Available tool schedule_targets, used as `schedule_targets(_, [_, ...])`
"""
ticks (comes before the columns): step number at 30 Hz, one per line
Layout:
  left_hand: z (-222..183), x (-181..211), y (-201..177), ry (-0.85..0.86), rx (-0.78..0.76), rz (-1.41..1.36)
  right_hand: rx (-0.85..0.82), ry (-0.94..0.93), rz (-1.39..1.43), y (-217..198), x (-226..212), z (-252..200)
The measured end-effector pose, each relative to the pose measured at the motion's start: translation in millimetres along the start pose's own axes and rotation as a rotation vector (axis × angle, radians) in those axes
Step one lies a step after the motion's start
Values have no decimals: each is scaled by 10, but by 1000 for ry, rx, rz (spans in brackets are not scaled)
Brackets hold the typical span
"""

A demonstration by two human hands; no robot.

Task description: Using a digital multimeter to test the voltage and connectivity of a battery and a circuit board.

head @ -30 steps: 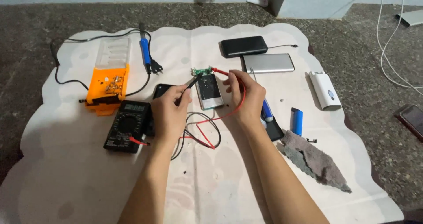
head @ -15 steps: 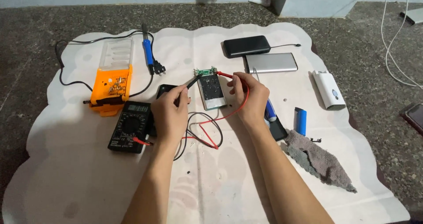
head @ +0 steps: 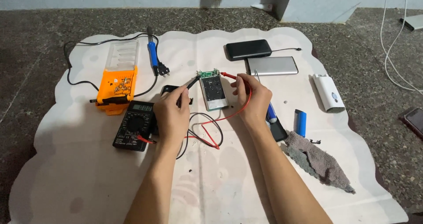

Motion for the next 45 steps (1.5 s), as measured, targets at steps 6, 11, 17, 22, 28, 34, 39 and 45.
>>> schedule_targets(6, [2, -3, -52, 29, 26, 25, -15, 17, -15, 31, 68, 11])
schedule_targets(11, [15, 15, -51, 24, 25, 34, -27, 38, 2, 25, 40, -3])
schedule_targets(17, [-7, -9, -49, 13, 39, 21, -17, 48, -16, 26, 56, -4])
schedule_targets(22, [-14, 59, -78, 2, 16, 33, -26, 43, -17, 28, 39, -8])
schedule_targets(28, [-48, 41, -49, 70, 46, 84, -27, 54, -15, 13, 20, -9])
schedule_targets(34, [-96, 119, -4, 168, 79, 115, -31, 24, -4, -7, -7, -10])
schedule_targets(39, [-179, 110, 104, 173, 50, 162, -43, 29, -7, 20, 9, -12])
schedule_targets(45, [-234, 193, 190, 146, 10, 167, -65, 55, -33, 35, -11, -29])
Point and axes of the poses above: each hand's wrist, its own z-axis towards the middle knuckle, its own y-axis out of the palm, x = y × z, the point moved 9 cm from there along z, towards the middle knuckle, and after that the axes turned 8 degrees about y, right-handed, at the moved point
